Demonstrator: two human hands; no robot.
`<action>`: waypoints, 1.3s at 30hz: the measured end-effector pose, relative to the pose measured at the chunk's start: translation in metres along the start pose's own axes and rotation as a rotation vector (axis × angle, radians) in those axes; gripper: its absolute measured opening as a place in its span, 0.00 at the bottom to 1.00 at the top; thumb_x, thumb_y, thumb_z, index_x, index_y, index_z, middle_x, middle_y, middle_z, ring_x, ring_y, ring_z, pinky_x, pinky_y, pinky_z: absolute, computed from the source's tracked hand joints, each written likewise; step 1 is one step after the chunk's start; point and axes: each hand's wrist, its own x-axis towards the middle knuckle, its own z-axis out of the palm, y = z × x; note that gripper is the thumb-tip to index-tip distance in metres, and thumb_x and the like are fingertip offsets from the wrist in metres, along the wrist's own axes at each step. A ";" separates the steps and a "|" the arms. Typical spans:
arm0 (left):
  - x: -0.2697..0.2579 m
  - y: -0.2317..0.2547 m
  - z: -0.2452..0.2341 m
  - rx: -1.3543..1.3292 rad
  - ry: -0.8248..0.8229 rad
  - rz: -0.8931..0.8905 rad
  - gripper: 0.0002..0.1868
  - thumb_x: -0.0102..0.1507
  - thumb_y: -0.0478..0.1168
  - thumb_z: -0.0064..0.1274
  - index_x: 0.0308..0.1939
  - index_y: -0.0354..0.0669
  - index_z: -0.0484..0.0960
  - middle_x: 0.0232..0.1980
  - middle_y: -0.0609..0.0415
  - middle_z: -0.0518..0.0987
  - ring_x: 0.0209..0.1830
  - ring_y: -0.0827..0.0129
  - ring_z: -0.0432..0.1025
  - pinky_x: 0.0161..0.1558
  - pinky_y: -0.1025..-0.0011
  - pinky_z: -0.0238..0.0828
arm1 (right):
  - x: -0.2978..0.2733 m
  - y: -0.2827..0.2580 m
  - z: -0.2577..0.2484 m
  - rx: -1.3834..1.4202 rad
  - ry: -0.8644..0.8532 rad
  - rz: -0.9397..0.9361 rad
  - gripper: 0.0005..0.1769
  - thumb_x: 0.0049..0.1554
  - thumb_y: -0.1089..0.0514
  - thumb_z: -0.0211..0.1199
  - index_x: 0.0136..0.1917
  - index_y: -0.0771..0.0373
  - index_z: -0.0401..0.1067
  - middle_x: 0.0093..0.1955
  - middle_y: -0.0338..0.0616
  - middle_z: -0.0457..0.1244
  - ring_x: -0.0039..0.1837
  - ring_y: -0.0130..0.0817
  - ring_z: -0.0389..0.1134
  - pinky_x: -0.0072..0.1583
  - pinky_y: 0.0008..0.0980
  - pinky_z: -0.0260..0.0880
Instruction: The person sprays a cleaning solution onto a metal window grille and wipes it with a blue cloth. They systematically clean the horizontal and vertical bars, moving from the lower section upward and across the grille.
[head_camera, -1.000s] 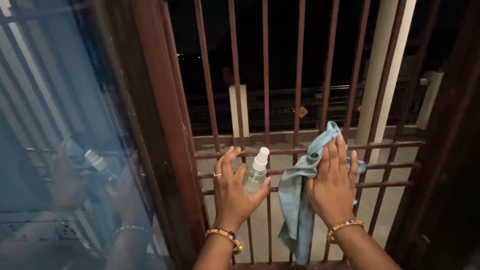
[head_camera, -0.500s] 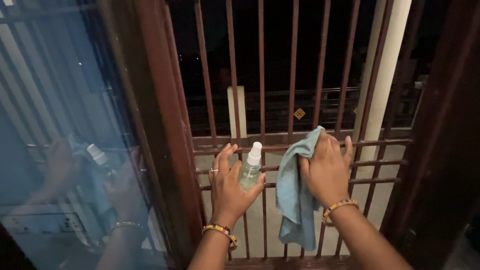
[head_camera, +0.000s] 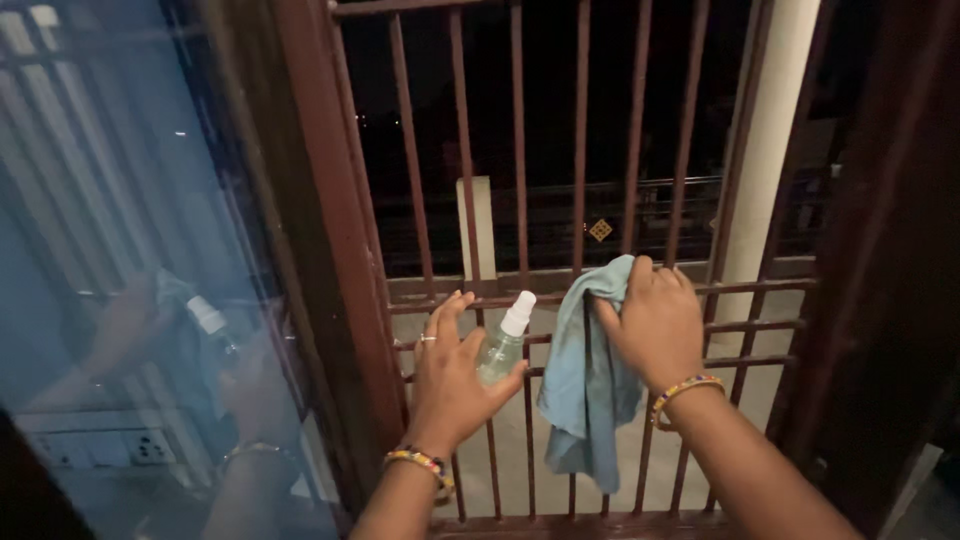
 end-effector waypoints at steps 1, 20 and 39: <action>0.000 0.000 -0.003 -0.002 -0.025 0.009 0.25 0.51 0.54 0.68 0.36 0.34 0.85 0.72 0.44 0.62 0.76 0.50 0.51 0.67 0.49 0.54 | -0.002 0.002 0.003 0.017 0.094 -0.065 0.31 0.51 0.43 0.67 0.53 0.72 0.65 0.44 0.60 0.67 0.55 0.56 0.67 0.67 0.46 0.61; 0.002 -0.022 -0.020 0.028 -0.365 0.074 0.27 0.50 0.56 0.65 0.42 0.39 0.86 0.80 0.46 0.52 0.80 0.53 0.42 0.68 0.39 0.50 | -0.015 0.010 0.023 0.104 0.143 -0.084 0.29 0.48 0.49 0.68 0.54 0.72 0.66 0.45 0.56 0.64 0.57 0.54 0.64 0.71 0.49 0.56; -0.039 -0.133 0.063 -0.029 -0.277 0.622 0.12 0.61 0.40 0.60 0.24 0.44 0.78 0.76 0.44 0.64 0.79 0.47 0.51 0.67 0.43 0.56 | -0.013 0.008 0.035 0.080 0.106 -0.057 0.36 0.49 0.50 0.65 0.63 0.77 0.63 0.53 0.59 0.63 0.61 0.55 0.60 0.71 0.51 0.53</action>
